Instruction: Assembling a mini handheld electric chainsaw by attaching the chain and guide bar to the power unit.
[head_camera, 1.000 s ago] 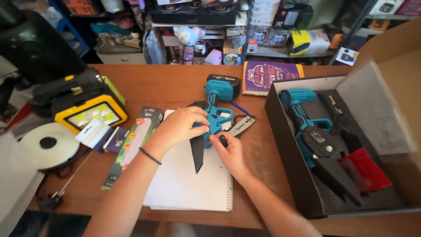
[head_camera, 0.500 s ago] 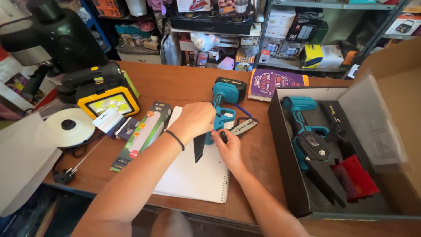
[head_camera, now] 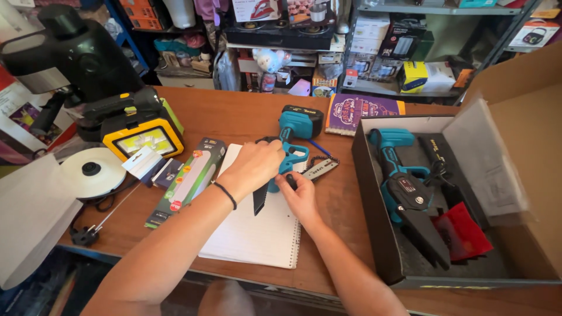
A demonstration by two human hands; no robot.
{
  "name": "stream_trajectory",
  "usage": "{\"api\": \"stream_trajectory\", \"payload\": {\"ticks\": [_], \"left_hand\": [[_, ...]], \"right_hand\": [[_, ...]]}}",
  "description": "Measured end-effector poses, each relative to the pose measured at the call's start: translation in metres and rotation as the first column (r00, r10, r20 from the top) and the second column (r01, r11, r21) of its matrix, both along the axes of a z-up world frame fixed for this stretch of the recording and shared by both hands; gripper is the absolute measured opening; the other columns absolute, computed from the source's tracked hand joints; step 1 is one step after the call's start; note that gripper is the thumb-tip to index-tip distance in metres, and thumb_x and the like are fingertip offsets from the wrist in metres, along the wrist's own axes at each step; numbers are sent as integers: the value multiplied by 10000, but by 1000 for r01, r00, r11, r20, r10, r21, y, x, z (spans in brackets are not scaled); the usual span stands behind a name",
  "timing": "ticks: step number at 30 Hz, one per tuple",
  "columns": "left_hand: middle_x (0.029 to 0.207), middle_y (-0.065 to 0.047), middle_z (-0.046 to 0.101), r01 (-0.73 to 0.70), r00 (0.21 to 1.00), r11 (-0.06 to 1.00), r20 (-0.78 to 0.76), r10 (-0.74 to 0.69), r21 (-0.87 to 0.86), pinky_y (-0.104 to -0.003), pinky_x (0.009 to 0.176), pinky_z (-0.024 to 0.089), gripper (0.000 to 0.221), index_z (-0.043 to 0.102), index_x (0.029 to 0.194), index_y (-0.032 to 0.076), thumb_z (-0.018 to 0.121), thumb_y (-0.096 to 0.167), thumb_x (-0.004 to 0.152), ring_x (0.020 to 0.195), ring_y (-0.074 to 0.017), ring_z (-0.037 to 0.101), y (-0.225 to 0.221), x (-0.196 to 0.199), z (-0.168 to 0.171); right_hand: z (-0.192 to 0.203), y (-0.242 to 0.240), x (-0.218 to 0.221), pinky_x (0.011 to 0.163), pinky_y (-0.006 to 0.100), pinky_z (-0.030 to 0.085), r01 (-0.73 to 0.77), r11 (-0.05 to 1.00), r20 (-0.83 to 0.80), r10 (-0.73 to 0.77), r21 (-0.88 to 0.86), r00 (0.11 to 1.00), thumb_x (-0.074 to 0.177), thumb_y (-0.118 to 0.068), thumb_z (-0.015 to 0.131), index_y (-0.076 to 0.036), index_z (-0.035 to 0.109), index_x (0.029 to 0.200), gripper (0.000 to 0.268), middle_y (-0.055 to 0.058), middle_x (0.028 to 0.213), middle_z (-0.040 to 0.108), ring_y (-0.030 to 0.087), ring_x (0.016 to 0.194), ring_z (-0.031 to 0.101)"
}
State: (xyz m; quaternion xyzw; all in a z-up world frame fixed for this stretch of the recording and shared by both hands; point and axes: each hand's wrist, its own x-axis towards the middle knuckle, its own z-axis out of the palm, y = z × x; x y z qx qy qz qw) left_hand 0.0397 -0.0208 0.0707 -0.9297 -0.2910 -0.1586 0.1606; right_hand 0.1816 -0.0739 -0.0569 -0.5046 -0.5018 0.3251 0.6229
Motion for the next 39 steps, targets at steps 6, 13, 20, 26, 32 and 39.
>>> {"api": "stream_trajectory", "payload": {"ticks": [6, 13, 20, 26, 32, 39], "left_hand": [[821, 8, 532, 20, 993, 991, 115, -35, 133, -368, 578, 460, 43, 649, 858, 149, 681, 177, 867, 790, -227, 585, -1, -8, -14], [1239, 16, 650, -70, 909, 990, 401, 115, -125, -337, 778, 573, 307, 643, 1183, 221, 596, 449, 983, 1017, -231, 703, -72, -29, 22], [1478, -313, 371, 155, 324, 816, 809, 490, -556, -538, 1172, 320, 876, 328, 1485, -52, 780, 349, 851, 1407, -477, 386, -141, -35, -39], [1531, -320, 319, 380, 113, 579, 657, 745, -721, -490, 1142, 403, 1083, 244, 1554, -20, 913, 275, 756, 1386, -479, 427, -137, -2, -56], [1382, -134, 535, 564, -98, 493, 539, 836, -662, -351, 992, 552, 811, 444, 1480, 105, 874, 232, 804, 1161, -225, 614, -125, 25, -63], [1502, -234, 433, 224, -56, 719, 728, 683, -658, -415, 1181, 327, 985, 431, 1491, 20, 969, 266, 704, 1388, -225, 461, -119, 47, -44]], "right_hand": [[11, -7, 0, 486, 220, 405, -8, 1000, 3, 8, 16, 1000, 921, -237, 792, -114, 771, 792, 180, 16, 522, 597, 67, 569, 514], [22, -13, -2, 526, 225, 438, 1, 998, 10, -2, 68, 1000, 942, -233, 778, -105, 757, 795, 196, 19, 552, 625, 70, 587, 519], [38, -14, 12, 618, 259, 498, 161, 978, -10, -161, 136, 987, 1005, -186, 691, -115, 731, 940, 105, 40, 685, 685, 100, 665, 576], [41, -12, 21, 815, 356, 540, 274, 943, 36, -285, 187, 958, 1031, -157, 639, -84, 705, 1137, 145, 134, 933, 715, 216, 880, 652], [21, 4, 36, 642, 341, 505, 319, 948, -33, -318, 17, 947, 1046, -275, 609, -102, 659, 1227, 255, 141, 1035, 706, 213, 721, 623], [19, 14, 41, 338, 254, 501, 270, 951, -414, -308, -149, 857, 1099, -351, 465, -62, 576, 1177, 319, 158, 939, 677, 174, 479, 614]]}}
